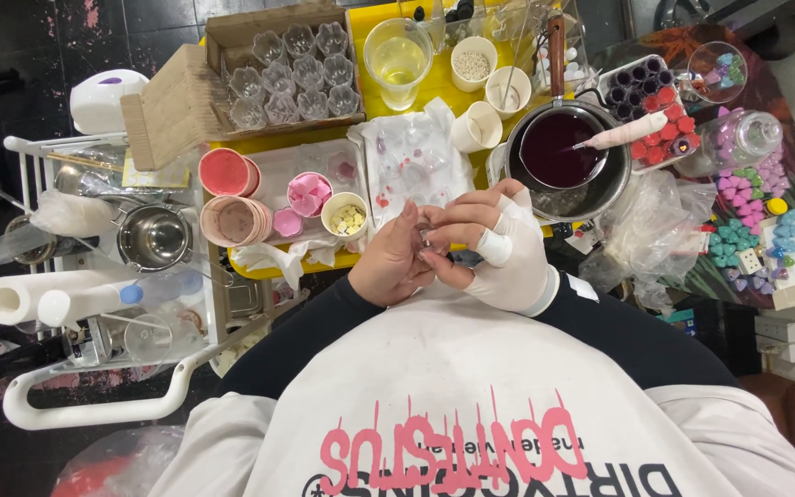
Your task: The recorder is seen decorating small wax pieces with colored beads and other accessories.
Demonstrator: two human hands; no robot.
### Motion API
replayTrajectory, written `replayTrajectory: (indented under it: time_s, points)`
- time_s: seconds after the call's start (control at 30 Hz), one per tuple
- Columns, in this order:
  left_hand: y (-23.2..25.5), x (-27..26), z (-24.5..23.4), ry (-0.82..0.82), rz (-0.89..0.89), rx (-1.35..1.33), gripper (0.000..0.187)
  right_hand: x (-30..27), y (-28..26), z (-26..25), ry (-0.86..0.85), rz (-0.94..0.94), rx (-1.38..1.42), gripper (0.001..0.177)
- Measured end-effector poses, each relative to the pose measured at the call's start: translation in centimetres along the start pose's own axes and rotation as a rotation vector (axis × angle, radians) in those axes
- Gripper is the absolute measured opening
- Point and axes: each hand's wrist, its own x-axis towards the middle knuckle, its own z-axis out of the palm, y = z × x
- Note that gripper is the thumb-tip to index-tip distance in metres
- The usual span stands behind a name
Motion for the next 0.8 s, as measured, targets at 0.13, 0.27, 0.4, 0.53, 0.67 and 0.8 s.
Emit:
replayTrajectory:
  time_s: [0.13, 0.27, 0.4, 0.53, 0.67, 0.8]
  points:
    - [-0.1, -0.1, -0.2, 0.054, -0.028, 0.018, 0.06, -0.2, 0.1, 0.3, 0.008, 0.007, -0.005, 0.022]
    - [-0.4, -0.1, -0.6, 0.057, -0.025, -0.002, 0.058, -0.6, 0.1, 0.4, 0.012, 0.017, -0.01, 0.019]
    - [-0.6, -0.3, -1.0, 0.063, -0.041, -0.048, 0.056, -1.0, 0.2, 0.8, 0.004, 0.04, -0.015, 0.019]
    - [-0.8, -0.5, -1.2, 0.082, -0.009, 0.028, 0.057, -0.2, -0.4, 0.3, -0.091, 0.145, 0.091, 0.038]
    - [-0.8, -1.4, -2.3, 0.183, -0.128, 0.044, 0.06, -1.3, 0.1, 1.6, -0.241, 0.286, 0.162, 0.054]
    - [0.2, -3.2, -2.3, 0.271, -0.129, -0.023, 0.068, -2.3, 1.2, 2.8, -0.285, 0.403, 0.17, 0.05]
